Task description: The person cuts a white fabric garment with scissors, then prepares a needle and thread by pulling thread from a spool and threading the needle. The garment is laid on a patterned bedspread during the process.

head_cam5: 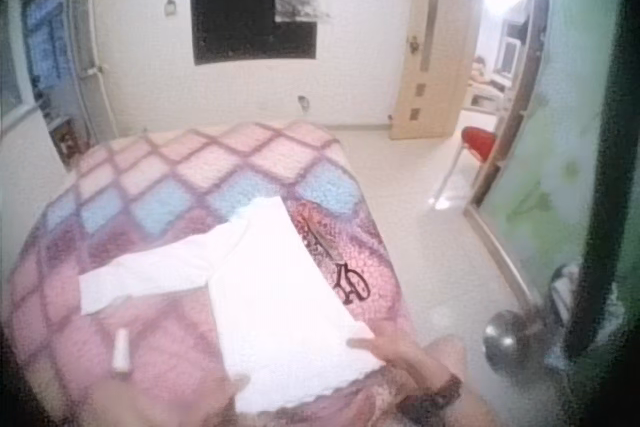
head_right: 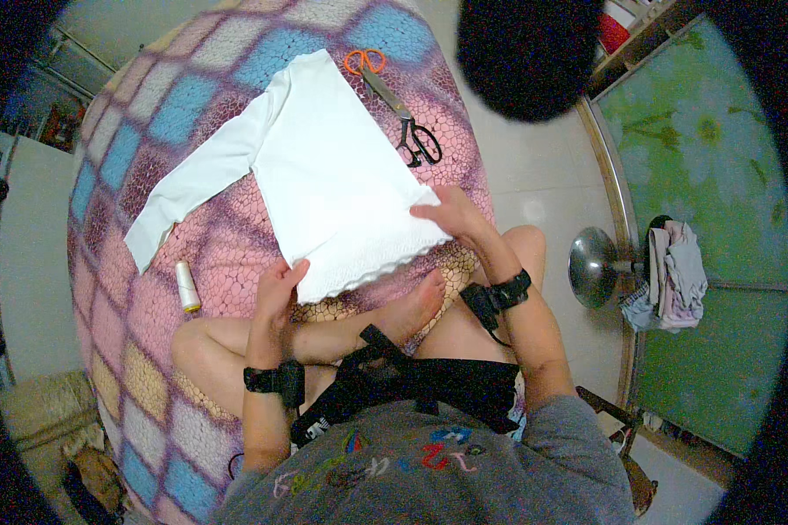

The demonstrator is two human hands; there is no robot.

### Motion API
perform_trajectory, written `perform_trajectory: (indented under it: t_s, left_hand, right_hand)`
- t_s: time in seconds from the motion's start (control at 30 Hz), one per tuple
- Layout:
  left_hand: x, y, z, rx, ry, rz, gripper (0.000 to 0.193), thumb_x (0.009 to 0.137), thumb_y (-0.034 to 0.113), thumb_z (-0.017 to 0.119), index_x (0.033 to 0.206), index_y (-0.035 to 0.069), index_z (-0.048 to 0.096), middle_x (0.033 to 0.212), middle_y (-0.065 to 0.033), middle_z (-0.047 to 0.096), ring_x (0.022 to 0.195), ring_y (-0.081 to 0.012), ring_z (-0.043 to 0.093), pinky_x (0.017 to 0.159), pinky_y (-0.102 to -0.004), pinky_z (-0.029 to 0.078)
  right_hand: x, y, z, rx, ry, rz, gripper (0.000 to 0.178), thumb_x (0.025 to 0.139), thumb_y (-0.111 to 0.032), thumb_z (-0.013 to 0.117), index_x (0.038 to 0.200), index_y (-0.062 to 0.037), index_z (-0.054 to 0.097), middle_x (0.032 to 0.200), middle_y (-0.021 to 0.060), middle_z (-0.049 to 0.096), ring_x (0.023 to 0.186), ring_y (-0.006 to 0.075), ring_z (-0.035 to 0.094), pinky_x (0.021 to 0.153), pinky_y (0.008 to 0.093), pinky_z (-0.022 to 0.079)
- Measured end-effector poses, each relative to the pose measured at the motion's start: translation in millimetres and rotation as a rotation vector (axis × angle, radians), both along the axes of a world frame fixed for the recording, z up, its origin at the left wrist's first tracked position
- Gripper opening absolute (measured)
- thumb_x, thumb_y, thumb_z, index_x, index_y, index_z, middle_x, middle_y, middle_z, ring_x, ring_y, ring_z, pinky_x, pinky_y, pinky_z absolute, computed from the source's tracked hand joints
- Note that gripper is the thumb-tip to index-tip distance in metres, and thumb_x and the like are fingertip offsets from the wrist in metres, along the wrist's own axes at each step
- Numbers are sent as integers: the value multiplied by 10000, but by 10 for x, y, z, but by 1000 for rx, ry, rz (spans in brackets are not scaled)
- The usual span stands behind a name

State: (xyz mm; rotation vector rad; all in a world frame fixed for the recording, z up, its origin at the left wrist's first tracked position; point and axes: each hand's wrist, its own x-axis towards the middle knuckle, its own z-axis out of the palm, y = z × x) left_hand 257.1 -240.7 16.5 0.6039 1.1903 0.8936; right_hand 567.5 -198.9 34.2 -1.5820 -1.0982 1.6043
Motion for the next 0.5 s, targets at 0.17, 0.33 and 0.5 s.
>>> perform_trajectory:
  t_s: [0.17, 0.33, 0.5]
  left_hand:
    - [-62, -129, -347, -178, 469, -343, 287, 801, 198, 689, 926, -55, 637, 806, -78, 644, 652, -119, 583, 545, -255, 465]
    - [-24, -187, -374, -166, 365, -348, 298, 799, 189, 684, 962, -55, 630, 812, -75, 647, 669, -117, 582, 566, -256, 482]
    - [-459, 162, -145, -126, 495, -561, 288, 846, 270, 622, 922, -7, 641, 717, -53, 631, 610, -113, 584, 563, -246, 480]
  right_hand:
    - [172, -283, -724, 37, -299, 188, 342, 755, -153, 674, 1038, 30, 617, 878, 128, 664, 778, 189, 609, 717, 318, 480]
    - [118, -331, -910, 109, -466, 269, 338, 758, -182, 665, 1028, 18, 623, 843, 144, 659, 776, 219, 615, 742, 333, 470]
    - [71, -340, -634, 23, -653, 315, 290, 785, -213, 630, 943, 30, 625, 809, 213, 639, 744, 280, 616, 698, 384, 457]
